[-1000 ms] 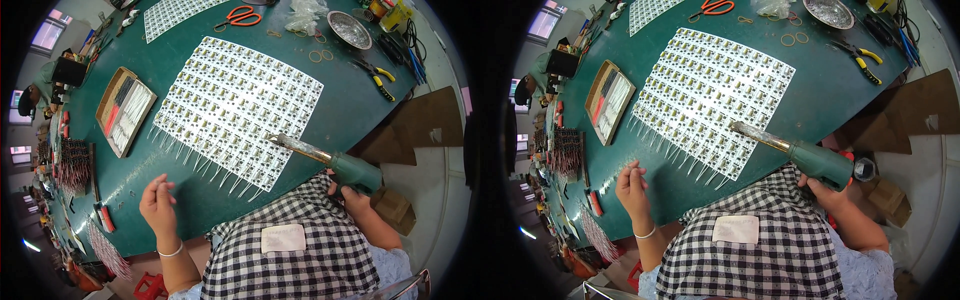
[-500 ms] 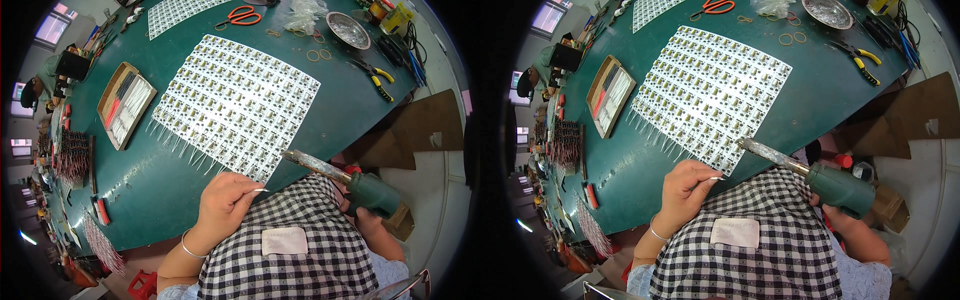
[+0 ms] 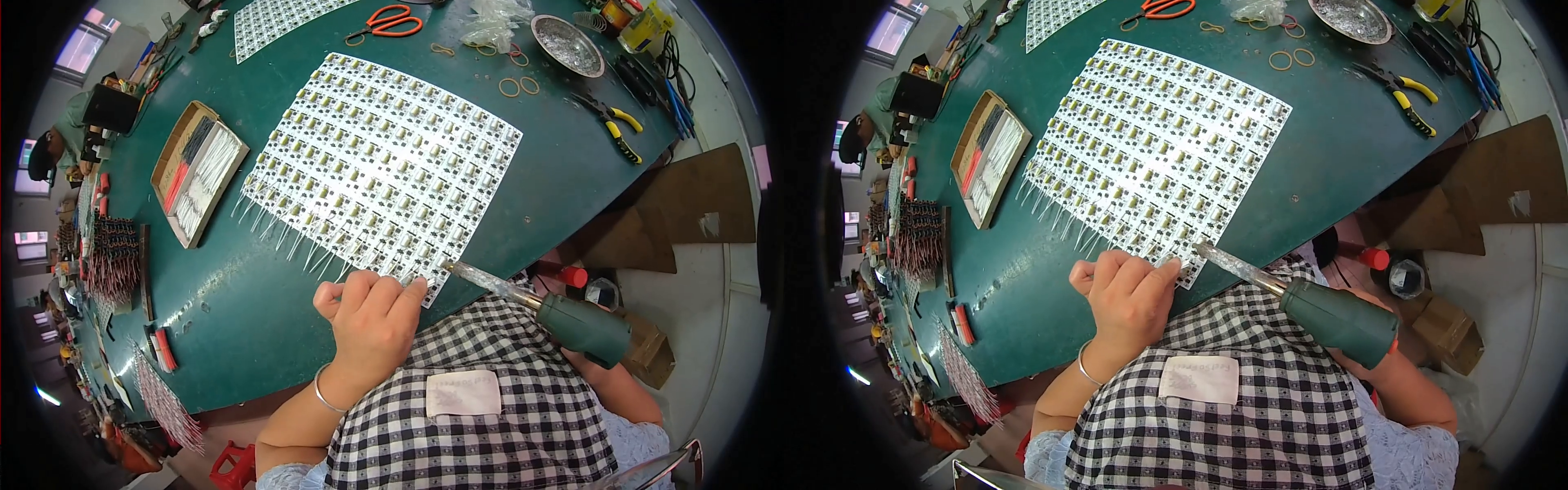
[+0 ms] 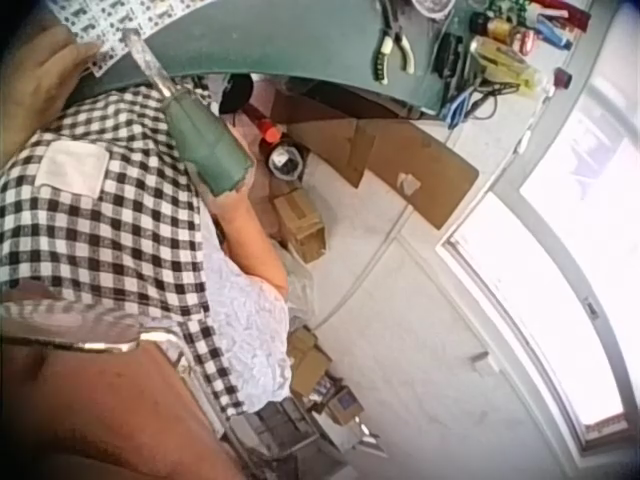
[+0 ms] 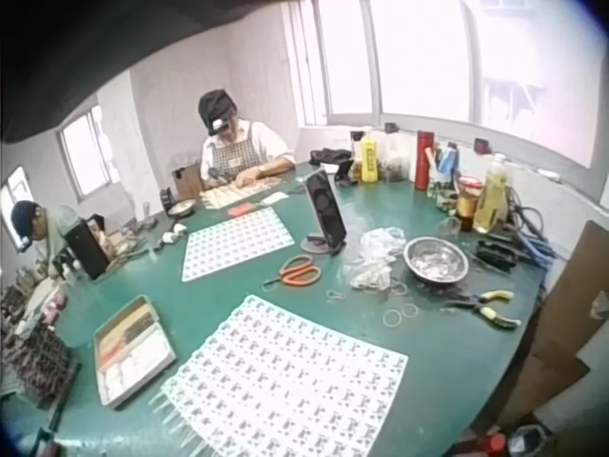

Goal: The person assembles electronic components onto a large LED panel using a soldering iron.

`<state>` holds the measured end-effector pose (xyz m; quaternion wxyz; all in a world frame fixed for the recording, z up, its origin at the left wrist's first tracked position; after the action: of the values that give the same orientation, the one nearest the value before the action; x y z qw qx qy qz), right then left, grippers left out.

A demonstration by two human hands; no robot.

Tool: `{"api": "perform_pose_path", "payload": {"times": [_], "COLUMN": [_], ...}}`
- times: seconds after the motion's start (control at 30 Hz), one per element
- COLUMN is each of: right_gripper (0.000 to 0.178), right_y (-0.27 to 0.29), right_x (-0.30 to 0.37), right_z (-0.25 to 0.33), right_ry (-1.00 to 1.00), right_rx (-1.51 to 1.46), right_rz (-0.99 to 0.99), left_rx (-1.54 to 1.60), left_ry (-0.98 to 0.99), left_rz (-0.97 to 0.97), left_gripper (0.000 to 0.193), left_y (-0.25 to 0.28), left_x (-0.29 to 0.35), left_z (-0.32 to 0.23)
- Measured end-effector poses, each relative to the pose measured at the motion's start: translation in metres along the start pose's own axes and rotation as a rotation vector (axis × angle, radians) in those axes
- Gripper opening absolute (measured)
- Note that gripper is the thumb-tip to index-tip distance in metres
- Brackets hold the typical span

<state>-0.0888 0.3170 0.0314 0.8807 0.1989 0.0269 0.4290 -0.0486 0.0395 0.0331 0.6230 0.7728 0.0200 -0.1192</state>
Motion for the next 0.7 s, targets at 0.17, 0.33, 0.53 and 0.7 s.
{"api": "perform_pose_path", "payload": {"times": [0.17, 0.33, 0.53, 0.7], "right_gripper": [0.037, 0.039, 0.050, 0.055], "right_y": [-0.006, -0.003, -0.002, -0.003], "right_x": [0.002, 0.001, -0.003, -0.006], "right_z": [-0.002, -0.012, -0.007, -0.002], "right_ry": [0.000, -0.033, -0.027, -0.050], "right_rx": [0.021, -0.057, 0.099, 0.124], "right_rz": [-0.090, -0.060, 0.023, 0.052], "left_rx": [0.075, 0.114, 0.164, 0.177], "left_ry": [-0.031, -0.010, 0.000, 0.001], "left_rz": [0.038, 0.025, 0.040, 0.042], "left_gripper": [0.016, 0.023, 0.019, 0.017], "left_y": [-0.004, -0.007, -0.007, -0.007], "left_x": [-0.003, -0.003, -0.007, -0.006], "left_z": [0.000, 0.001, 0.002, 0.004]}}
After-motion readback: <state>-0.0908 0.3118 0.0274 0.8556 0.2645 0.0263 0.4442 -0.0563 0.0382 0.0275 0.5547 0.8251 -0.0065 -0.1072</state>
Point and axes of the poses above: each hand's wrist, its own x-axis away from the middle knuckle, its own y-axis out of the back of the hand, z = x × y, the point moved 3 cm from there along -x, towards the middle knuckle, and after that the axes turned 13 degrees about z, right-handed, at the moved point
